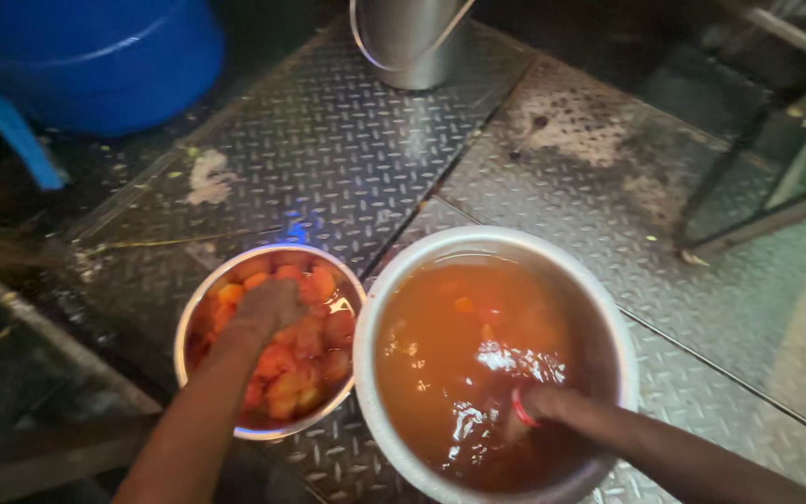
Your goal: The person peels tomatoes by hand in a basin of water and places the peeled tomatoes into a metal bowl. The hands repeatedly rub and remove the skin from each tomato, then transfer the peeled fruit to the adjacent bowl.
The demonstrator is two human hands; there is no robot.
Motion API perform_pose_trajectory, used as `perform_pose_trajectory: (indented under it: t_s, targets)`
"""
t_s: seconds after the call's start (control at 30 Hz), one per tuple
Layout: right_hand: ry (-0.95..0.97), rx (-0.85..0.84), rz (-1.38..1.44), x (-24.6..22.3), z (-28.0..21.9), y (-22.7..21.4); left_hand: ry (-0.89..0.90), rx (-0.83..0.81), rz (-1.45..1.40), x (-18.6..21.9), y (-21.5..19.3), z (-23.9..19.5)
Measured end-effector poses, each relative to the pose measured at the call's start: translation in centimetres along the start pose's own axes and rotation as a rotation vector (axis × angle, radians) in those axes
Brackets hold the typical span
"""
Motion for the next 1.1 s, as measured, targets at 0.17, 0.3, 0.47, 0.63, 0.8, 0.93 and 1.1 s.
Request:
perform_pose_trajectory:
  t_s: [0.17,0.3,0.47,0.63,0.8,0.93,1.1]
  targets:
    - [-0.045,0.016,0.314,2.5,1.7,-2.3,0.094,0.221,-0.250,6.2,-4.3,-2.1]
    - [-0.356,0.165,1.178,2.1,3.0,-4.5,0.260,0.085,-0.478,14.0,-5.5,-6.0]
    - [-0.548,0.587,1.242,-0.4,1.5,-5.2,0.313,-0.307,-0.557,18.3,1.1,-14.9]
    - [-0.426,0.692,1.432,-1.6,1.9,-3.6,0.120,-0.638,-0.897,16.2,5.9,-15.8]
    - [-0.288,0.754,1.097,-0.6,2.8,-3.7,0.071,-0.773,-1.103,14.1,7.2,-14.3]
    - [-0.229,0.766,0.299,-2.7,0.2,-5.2,-0.067,-0.725,-1.152,13.7,7.0,-13.8]
    - [-0.282,1.149,0.011,-8.1,-2.6,-7.9,-0.136,-0.682,-1.228,14.7,7.2,-13.7]
Point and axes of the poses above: each hand's wrist, its own z-axis towards the middle knuckle, its own y-axis out of the palm, x = y × z, the point moved 3 cm from there along z, towards the middle knuckle, and after that the axes turned 13 degrees about -y, right-handed, at the moved point
